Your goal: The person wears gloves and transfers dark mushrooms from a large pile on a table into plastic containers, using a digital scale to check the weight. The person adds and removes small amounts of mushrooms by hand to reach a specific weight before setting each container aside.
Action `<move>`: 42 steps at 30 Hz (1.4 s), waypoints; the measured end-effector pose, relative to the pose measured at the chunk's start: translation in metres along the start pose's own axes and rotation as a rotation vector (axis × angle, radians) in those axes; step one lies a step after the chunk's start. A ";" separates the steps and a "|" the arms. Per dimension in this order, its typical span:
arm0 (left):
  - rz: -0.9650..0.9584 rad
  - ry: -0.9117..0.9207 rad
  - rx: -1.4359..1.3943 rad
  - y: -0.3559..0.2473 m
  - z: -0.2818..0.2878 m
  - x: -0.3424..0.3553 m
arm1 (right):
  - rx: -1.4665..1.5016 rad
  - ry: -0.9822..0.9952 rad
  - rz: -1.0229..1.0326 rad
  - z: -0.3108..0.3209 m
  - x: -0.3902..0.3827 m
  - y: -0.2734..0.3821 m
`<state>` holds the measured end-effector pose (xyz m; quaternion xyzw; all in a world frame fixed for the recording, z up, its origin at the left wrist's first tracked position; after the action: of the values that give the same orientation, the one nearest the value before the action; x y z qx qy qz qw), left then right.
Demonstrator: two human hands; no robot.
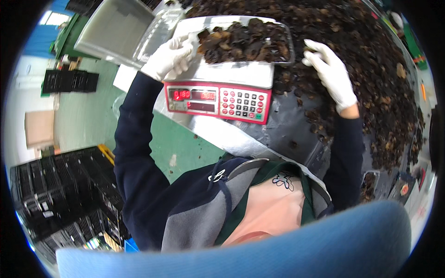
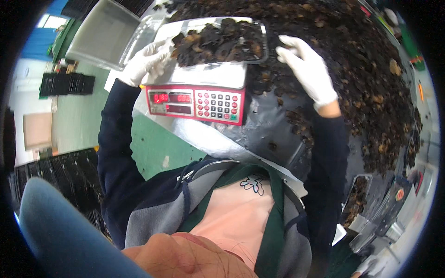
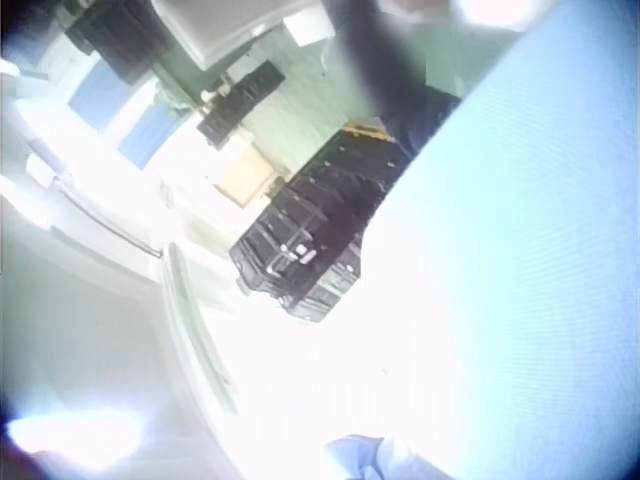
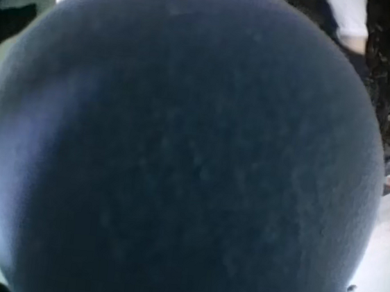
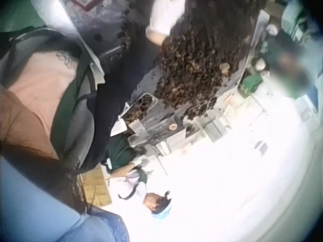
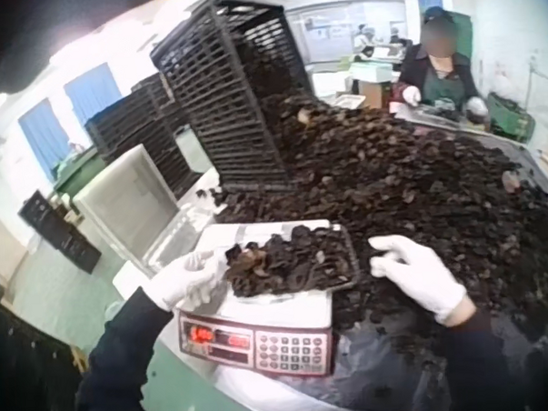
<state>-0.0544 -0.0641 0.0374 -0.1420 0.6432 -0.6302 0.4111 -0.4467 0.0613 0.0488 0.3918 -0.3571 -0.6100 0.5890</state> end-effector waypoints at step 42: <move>-0.256 0.564 0.213 -0.062 -0.413 0.071 | 0.597 -1.481 -0.496 0.023 -0.580 -0.214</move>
<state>-0.4115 0.1626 0.0151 0.0024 0.6393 -0.7548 0.1467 -0.5614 0.6511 -0.0999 0.0964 -0.7018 -0.7015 -0.0780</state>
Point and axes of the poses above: each hand's wrist, its own x-axis towards the middle knuckle, its own z-axis out of the back of the hand, y = z × x, the point moved 6 cm from there along x, towards the middle knuckle, and after that the axes turned 10 degrees about y, right-handed, at the moved point
